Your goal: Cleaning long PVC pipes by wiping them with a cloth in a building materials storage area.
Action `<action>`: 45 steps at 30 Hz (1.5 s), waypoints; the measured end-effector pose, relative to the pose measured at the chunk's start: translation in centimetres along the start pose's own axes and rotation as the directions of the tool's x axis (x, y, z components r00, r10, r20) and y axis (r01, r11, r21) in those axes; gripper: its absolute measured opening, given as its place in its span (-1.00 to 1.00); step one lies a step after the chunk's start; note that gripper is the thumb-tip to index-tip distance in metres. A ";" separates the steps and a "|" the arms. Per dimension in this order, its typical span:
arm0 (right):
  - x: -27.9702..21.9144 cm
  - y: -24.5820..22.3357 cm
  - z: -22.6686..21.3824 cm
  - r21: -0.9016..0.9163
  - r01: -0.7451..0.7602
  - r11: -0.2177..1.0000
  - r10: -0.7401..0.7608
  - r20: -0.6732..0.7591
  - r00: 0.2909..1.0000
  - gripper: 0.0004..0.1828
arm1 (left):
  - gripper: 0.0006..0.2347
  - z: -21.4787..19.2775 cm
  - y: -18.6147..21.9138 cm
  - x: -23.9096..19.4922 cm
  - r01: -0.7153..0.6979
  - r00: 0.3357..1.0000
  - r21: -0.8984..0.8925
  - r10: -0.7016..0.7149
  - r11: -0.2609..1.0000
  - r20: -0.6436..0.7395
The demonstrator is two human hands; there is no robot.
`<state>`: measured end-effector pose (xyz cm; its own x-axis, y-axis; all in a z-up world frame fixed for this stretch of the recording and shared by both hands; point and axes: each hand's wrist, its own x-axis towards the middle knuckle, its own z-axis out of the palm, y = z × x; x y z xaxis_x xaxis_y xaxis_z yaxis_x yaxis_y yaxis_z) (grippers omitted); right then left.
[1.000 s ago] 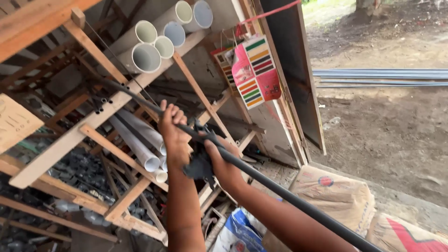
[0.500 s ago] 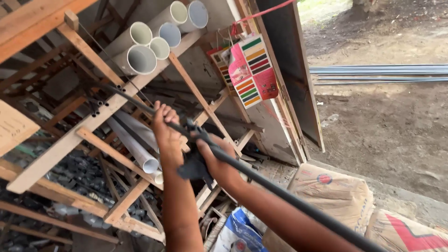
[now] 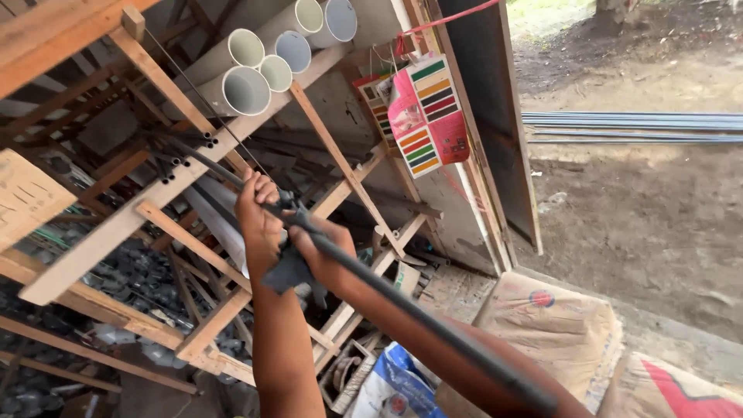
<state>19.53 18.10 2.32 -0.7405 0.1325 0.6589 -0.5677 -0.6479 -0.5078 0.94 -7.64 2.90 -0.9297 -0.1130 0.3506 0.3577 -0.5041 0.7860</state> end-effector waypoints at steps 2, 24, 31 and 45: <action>-1.1 0.7 0.3 0.054 -0.001 0.999 0.001 0.011 1.000 -0.74 | -0.72 -2.3 1.7 2.1 0.087 0.994 0.037 -0.089 0.996 0.071; -3.8 2.0 -0.6 -0.169 0.184 0.968 -0.173 0.077 0.982 -0.77 | -0.87 -4.7 0.7 -0.7 0.002 0.994 -0.047 0.003 0.999 0.109; -1.4 1.8 0.8 -0.103 0.258 0.961 -0.248 0.105 0.963 -0.78 | -0.77 -2.3 0.6 -1.3 0.014 0.997 -0.030 -0.011 0.999 0.073; -1.5 3.0 0.7 -0.374 0.500 0.781 -0.453 0.210 0.866 -0.56 | -0.75 -3.1 1.3 -1.2 0.139 0.967 -0.208 -0.088 0.968 0.237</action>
<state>19.19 15.47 0.20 -0.3086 0.2510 0.9175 -0.9481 -0.1592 -0.2754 2.30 -10.80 1.91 -0.9100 0.1380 0.3910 0.1989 -0.6821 0.7037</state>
